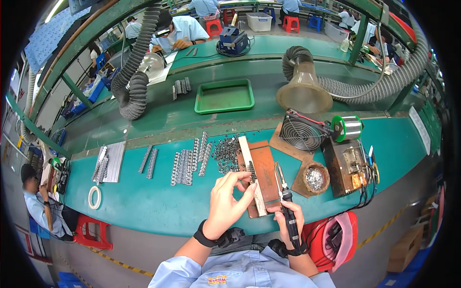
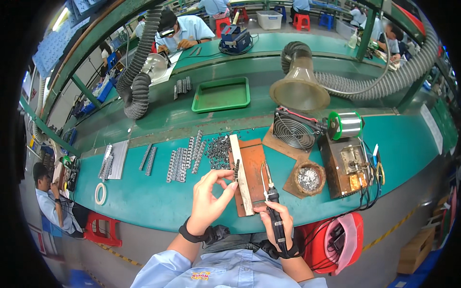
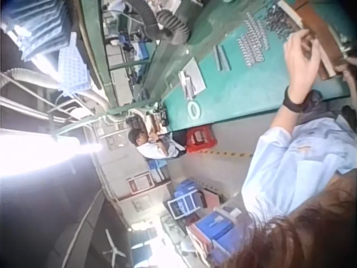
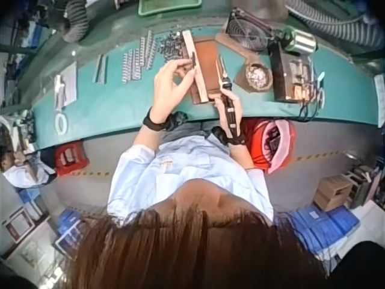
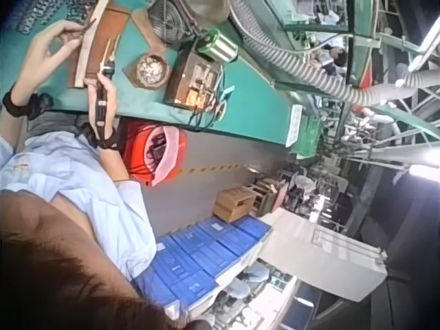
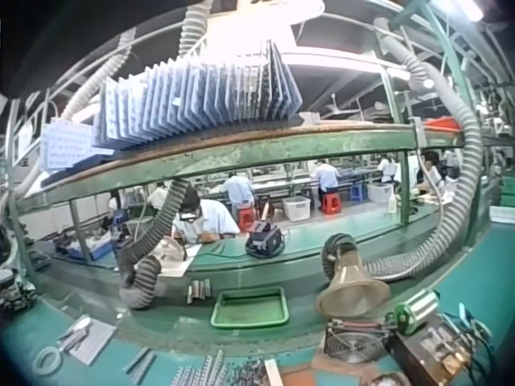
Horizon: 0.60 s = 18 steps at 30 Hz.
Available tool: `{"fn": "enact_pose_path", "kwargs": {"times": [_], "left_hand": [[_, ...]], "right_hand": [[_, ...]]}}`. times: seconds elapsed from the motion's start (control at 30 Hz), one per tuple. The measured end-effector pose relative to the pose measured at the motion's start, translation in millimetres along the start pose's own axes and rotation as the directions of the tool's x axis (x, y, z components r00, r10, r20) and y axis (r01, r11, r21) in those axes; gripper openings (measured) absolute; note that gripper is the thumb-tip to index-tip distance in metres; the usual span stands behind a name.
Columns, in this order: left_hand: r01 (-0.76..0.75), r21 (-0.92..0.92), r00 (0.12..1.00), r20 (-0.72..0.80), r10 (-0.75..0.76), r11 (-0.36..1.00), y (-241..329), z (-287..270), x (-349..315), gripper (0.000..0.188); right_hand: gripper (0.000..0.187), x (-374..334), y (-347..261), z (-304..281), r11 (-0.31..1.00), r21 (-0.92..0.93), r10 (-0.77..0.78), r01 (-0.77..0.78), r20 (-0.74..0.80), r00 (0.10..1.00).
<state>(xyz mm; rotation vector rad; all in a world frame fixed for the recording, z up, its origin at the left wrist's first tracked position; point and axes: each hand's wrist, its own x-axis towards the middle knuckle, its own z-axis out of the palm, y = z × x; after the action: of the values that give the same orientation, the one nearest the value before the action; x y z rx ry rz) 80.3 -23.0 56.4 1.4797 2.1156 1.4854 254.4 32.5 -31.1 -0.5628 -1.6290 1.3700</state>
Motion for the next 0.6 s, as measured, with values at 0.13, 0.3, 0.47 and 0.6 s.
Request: {"fn": "enact_pose_path", "kwargs": {"times": [0.13,0.3,0.47,0.6], "left_hand": [[0.05,-0.032,0.999,-0.014,-0.05,0.998,1.6,0.1,0.8,0.026],[0.045,-0.036,0.999,-0.016,-0.045,0.998,2.5,0.5,-2.9,0.029],[0.029,-0.014,1.0,-0.011,-0.029,0.999,1.8,-0.3,-5.2,0.03],[0.036,-0.016,0.999,-0.011,-0.036,0.999,3.2,-1.6,-7.5,0.031]], "right_hand": [[0.031,3.6,-1.9,0.3,1.0,-0.008,-0.002,0.002,0.003,1.0],[0.031,1.9,-1.2,0.1,1.0,-0.01,-0.005,0.005,0.003,1.0],[0.031,3.3,-1.7,1.7,1.0,-0.006,-0.01,0.01,-0.005,1.0],[0.03,2.0,-0.6,2.7,0.999,-0.016,-0.027,0.027,-0.006,1.0]]}}
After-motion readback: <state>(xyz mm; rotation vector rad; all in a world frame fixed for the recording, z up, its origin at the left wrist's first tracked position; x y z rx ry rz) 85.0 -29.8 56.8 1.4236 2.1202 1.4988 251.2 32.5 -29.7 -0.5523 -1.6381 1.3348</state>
